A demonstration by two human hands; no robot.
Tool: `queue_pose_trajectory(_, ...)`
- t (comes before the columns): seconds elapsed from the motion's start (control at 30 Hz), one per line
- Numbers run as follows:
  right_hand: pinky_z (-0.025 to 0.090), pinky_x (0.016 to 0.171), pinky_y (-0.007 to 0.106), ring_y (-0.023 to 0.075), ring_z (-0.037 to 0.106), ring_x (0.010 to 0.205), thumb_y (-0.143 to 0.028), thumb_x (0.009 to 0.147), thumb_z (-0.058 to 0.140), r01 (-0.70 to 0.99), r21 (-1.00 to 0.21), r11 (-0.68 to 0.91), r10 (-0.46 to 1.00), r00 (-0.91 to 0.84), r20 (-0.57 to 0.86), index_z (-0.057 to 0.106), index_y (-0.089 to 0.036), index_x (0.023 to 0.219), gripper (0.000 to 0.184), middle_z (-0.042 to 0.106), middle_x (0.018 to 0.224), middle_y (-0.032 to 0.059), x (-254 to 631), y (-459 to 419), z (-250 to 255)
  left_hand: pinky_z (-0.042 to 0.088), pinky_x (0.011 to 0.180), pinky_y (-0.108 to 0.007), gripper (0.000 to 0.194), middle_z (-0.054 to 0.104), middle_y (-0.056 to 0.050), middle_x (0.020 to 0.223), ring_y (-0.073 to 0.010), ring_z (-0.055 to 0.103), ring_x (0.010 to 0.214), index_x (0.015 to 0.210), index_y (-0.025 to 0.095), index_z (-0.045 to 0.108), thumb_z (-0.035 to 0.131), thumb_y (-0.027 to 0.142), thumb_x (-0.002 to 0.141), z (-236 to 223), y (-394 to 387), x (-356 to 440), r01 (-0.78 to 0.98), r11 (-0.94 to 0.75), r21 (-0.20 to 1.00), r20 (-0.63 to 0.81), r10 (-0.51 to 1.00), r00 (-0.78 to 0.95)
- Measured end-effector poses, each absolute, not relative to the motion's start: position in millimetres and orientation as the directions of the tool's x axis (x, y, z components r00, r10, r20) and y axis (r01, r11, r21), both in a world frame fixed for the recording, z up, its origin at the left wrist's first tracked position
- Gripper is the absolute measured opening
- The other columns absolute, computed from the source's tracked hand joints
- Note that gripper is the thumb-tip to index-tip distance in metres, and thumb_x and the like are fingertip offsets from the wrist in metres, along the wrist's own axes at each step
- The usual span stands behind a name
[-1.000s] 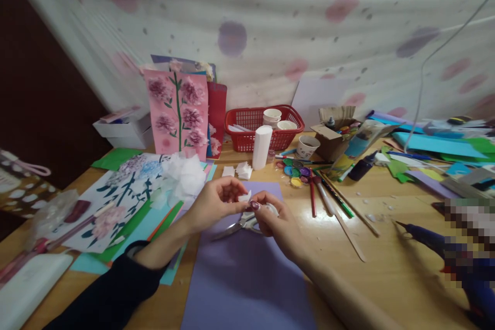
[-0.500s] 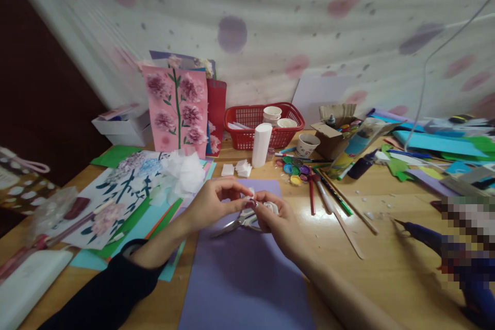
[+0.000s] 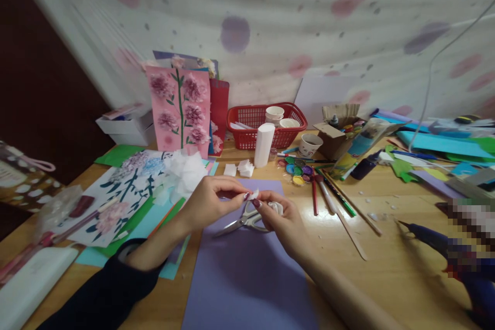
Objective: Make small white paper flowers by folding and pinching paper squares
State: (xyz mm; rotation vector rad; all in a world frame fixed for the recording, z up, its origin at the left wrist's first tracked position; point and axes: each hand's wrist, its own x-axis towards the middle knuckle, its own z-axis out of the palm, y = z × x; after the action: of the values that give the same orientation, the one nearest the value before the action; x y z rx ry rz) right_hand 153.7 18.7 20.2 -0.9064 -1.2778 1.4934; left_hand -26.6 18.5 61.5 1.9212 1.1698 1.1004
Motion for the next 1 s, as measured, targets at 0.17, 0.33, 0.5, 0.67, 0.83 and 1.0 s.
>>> queue_pose_trajectory(0.17, 0.019, 0.044, 0.022, 0.0068, 0.029, 0.045, -0.045, 0.076, 0.072, -0.155, -0.988, 0.001, 0.959, -0.279, 0.045, 0.070, -0.016, 0.083, 0.030, 0.041, 0.051, -0.0072, 153.5, 19.1, 19.9, 0.058, 0.074, -0.026, 0.013, 0.077, -0.005, 0.084, -0.0160, 0.071, 0.079, 0.083, 0.015, 0.073, 0.062, 0.018, 0.079, 61.7, 18.6, -25.0, 0.356, -0.305, 0.883, 0.254, 0.949, 0.184)
queue_pose_trajectory(0.33, 0.019, 0.043, 0.022, 0.0070, 0.030, 0.045, -0.045, 0.075, 0.073, -0.158, -0.987, -0.005, 0.960, -0.276, 0.039, 0.071, -0.016, 0.082, 0.030, 0.043, 0.051, -0.0065, 152.6, 20.0, 19.7, 0.059, 0.075, -0.027, 0.013, 0.077, -0.005, 0.088, -0.0167, 0.073, 0.080, 0.088, 0.014, 0.071, 0.064, 0.022, 0.080, 61.9, 19.4, -24.2, 0.298, -0.260, 0.919, 0.216, 0.961, 0.172)
queue_pose_trajectory(0.5, 0.018, 0.043, 0.022, 0.0067, 0.028, 0.045, -0.045, 0.076, 0.071, -0.163, -0.987, 0.006, 0.957, -0.284, 0.053, 0.071, -0.016, 0.080, 0.029, 0.040, 0.050, -0.0070, 153.9, 19.6, 22.3, 0.059, 0.076, -0.027, 0.014, 0.078, -0.004, 0.089, -0.0171, 0.073, 0.080, 0.089, 0.017, 0.074, 0.066, 0.022, 0.079, 57.5, 19.4, -26.1, 0.331, -0.252, 0.910, 0.179, 0.955, 0.235)
queue_pose_trajectory(0.67, 0.020, 0.044, 0.021, 0.0067, 0.030, 0.046, -0.046, 0.072, 0.074, -0.161, -0.986, -0.035, 0.959, -0.284, 0.013, 0.072, -0.016, 0.084, 0.032, 0.043, 0.052, -0.0063, 152.7, 18.2, 24.8, 0.059, 0.075, -0.026, 0.009, 0.076, -0.003, 0.084, -0.0160, 0.073, 0.078, 0.084, 0.016, 0.071, 0.067, 0.021, 0.078, 56.5, 16.8, -25.9, 0.332, -0.257, 0.908, 0.193, 0.958, 0.213)
queue_pose_trajectory(0.83, 0.019, 0.043, 0.021, 0.0066, 0.032, 0.046, -0.046, 0.073, 0.074, -0.168, -0.986, -0.024, 0.970, -0.243, 0.017, 0.069, -0.016, 0.080, 0.031, 0.044, 0.052, -0.0063, 151.1, 19.4, 22.7, 0.058, 0.075, -0.026, 0.005, 0.075, -0.002, 0.082, -0.0154, 0.073, 0.079, 0.083, 0.016, 0.066, 0.065, 0.020, 0.079, 59.1, 14.2, -21.8, 0.335, -0.251, 0.908, 0.189, 0.960, 0.207)
queue_pose_trajectory(1.0, 0.018, 0.044, 0.022, 0.0062, 0.029, 0.045, -0.047, 0.075, 0.072, -0.152, -0.988, -0.018, 0.969, -0.245, 0.020, 0.069, -0.015, 0.083, 0.033, 0.041, 0.050, -0.0077, 153.6, 19.3, 21.5, 0.057, 0.073, -0.025, 0.007, 0.074, -0.002, 0.082, -0.0151, 0.073, 0.078, 0.085, 0.016, 0.061, 0.064, 0.022, 0.082, 57.7, 15.4, -23.5, 0.301, -0.215, 0.929, 0.174, 0.972, 0.159)
